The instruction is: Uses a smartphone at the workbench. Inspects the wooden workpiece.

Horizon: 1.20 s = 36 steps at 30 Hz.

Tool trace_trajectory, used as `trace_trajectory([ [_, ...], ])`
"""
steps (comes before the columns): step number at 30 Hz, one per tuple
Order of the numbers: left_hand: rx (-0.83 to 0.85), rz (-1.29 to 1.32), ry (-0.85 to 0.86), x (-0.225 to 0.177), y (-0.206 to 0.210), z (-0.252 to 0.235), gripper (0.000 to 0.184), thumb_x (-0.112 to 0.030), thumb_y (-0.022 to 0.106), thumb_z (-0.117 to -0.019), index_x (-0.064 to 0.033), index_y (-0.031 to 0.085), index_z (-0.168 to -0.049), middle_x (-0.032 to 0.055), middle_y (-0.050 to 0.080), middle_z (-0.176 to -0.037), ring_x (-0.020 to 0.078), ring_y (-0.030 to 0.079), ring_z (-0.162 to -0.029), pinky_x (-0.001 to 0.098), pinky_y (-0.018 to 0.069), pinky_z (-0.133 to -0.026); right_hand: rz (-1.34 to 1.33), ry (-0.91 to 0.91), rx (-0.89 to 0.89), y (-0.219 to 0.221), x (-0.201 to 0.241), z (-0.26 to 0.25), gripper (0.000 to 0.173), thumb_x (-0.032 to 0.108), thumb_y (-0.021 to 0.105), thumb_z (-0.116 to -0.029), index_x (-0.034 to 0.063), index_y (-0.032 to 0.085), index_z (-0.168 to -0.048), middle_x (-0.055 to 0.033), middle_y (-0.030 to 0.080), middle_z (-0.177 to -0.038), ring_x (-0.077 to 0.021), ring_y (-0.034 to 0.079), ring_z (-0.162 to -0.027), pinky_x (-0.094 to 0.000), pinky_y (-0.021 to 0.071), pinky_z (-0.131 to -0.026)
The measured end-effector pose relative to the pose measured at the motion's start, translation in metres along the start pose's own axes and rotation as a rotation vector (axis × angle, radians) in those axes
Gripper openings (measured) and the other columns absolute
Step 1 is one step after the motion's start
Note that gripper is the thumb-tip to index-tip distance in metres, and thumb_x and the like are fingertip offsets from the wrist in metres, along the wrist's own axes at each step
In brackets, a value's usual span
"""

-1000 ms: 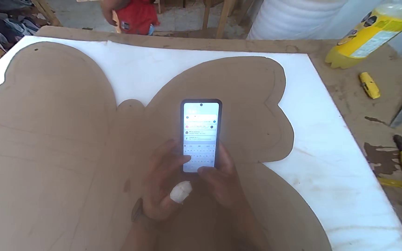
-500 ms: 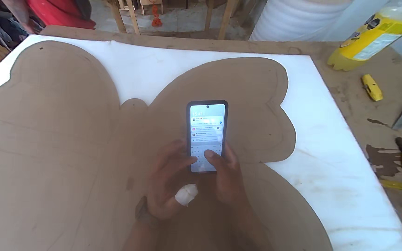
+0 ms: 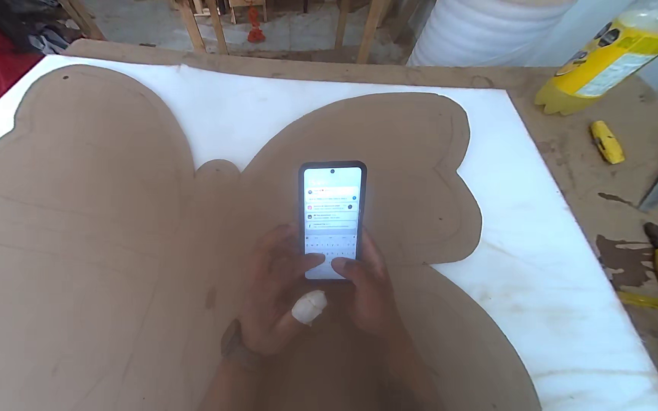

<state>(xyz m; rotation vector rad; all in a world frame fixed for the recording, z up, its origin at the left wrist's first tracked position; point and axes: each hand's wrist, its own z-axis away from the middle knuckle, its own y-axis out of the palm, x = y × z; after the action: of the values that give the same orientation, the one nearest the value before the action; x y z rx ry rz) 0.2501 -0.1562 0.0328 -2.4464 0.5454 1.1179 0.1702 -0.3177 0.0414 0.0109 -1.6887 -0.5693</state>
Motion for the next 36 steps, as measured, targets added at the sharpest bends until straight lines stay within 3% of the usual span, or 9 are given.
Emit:
trace_trajectory([
  [5,-0.003,-0.019,-0.006,0.000,0.000,0.002,0.050,-0.056,0.058,-0.0964,-0.0161,0.071,-0.123,0.0125,0.043,-0.151,0.0288,0.053,-0.130,0.0444,0.0552,-0.102,0.054,0.017,-0.089,0.008,0.001,0.000,0.044,0.029,0.055,-0.1050,0.0215,0.049,-0.148,-0.0103,0.066,-0.127,-0.0228,0.070,-0.106,-0.0420,0.0626,-0.083],
  [8,-0.007,-0.011,-0.004,0.000,-0.001,0.001,0.050,-0.054,0.062,-0.0941,-0.0159,0.070,-0.125,0.0128,0.043,-0.150,0.0293,0.053,-0.129,0.0447,0.0547,-0.102,0.019,0.023,-0.071,0.004,-0.002,0.000,0.045,0.025,0.052,-0.1039,0.0215,0.048,-0.149,-0.0102,0.065,-0.128,-0.0223,0.069,-0.107,-0.0419,0.0620,-0.083],
  [12,-0.023,-0.030,-0.029,0.001,0.000,0.002,0.052,-0.054,0.056,-0.0982,-0.0142,0.070,-0.129,0.0112,0.044,-0.150,0.0274,0.052,-0.130,0.0428,0.0547,-0.103,-0.008,0.054,-0.038,0.002,-0.003,0.000,0.050,0.020,0.045,-0.1003,0.0246,0.047,-0.150,-0.0088,0.065,-0.129,-0.0207,0.068,-0.107,-0.0417,0.0616,-0.080],
  [15,-0.025,-0.032,-0.053,0.001,-0.001,0.001,0.051,-0.054,0.060,-0.0960,-0.0159,0.070,-0.129,0.0107,0.043,-0.150,0.0278,0.051,-0.131,0.0441,0.0541,-0.104,-0.014,0.060,0.003,0.001,-0.003,0.000,0.056,0.016,0.052,-0.0970,0.0246,0.043,-0.152,-0.0093,0.063,-0.132,-0.0221,0.067,-0.110,-0.0428,0.0611,-0.085],
  [18,-0.034,0.002,-0.052,0.001,-0.001,0.002,0.052,-0.053,0.060,-0.0965,-0.0150,0.068,-0.131,0.0114,0.042,-0.151,0.0287,0.051,-0.131,0.0444,0.0549,-0.103,0.066,0.071,-0.018,0.006,0.003,0.000,0.063,0.003,0.063,-0.0890,0.0224,0.047,-0.147,-0.0113,0.067,-0.121,-0.0232,0.071,-0.099,-0.0395,0.0636,-0.074],
  [20,-0.041,-0.002,-0.063,0.002,0.000,0.002,0.052,-0.052,0.061,-0.0967,-0.0148,0.068,-0.131,0.0107,0.043,-0.150,0.0275,0.053,-0.129,0.0432,0.0558,-0.101,0.098,0.080,-0.014,0.006,0.004,0.000,0.065,0.001,0.064,-0.0883,0.0223,0.047,-0.148,-0.0117,0.067,-0.121,-0.0237,0.071,-0.098,-0.0392,0.0638,-0.074],
  [24,-0.014,0.006,-0.030,0.002,-0.003,0.001,0.053,-0.047,0.073,-0.0888,-0.0160,0.068,-0.131,0.0127,0.043,-0.152,0.0316,0.051,-0.133,0.0475,0.0544,-0.105,-0.020,0.064,0.024,-0.001,0.000,0.000,0.061,0.009,0.056,-0.0926,0.0217,0.044,-0.152,-0.0119,0.064,-0.129,-0.0232,0.069,-0.106,-0.0419,0.0620,-0.081],
  [31,0.008,0.020,-0.036,0.003,-0.006,0.001,0.054,-0.054,0.060,-0.0968,-0.0124,0.069,-0.130,0.0136,0.046,-0.152,0.0315,0.053,-0.133,0.0487,0.0541,-0.106,-0.094,0.083,0.019,-0.007,-0.002,0.000,0.054,0.018,0.046,-0.0988,0.0240,0.043,-0.153,-0.0101,0.063,-0.132,-0.0210,0.069,-0.108,-0.0420,0.0621,-0.081],
  [36,0.018,0.080,-0.015,0.002,-0.006,0.000,0.057,-0.052,0.068,-0.0918,-0.0114,0.066,-0.132,0.0156,0.044,-0.153,0.0344,0.050,-0.135,0.0506,0.0531,-0.107,-0.051,0.096,-0.037,-0.002,0.002,0.000,0.050,0.021,0.043,-0.1024,0.0248,0.045,-0.152,-0.0089,0.065,-0.130,-0.0199,0.069,-0.107,-0.0411,0.0625,-0.079],
])
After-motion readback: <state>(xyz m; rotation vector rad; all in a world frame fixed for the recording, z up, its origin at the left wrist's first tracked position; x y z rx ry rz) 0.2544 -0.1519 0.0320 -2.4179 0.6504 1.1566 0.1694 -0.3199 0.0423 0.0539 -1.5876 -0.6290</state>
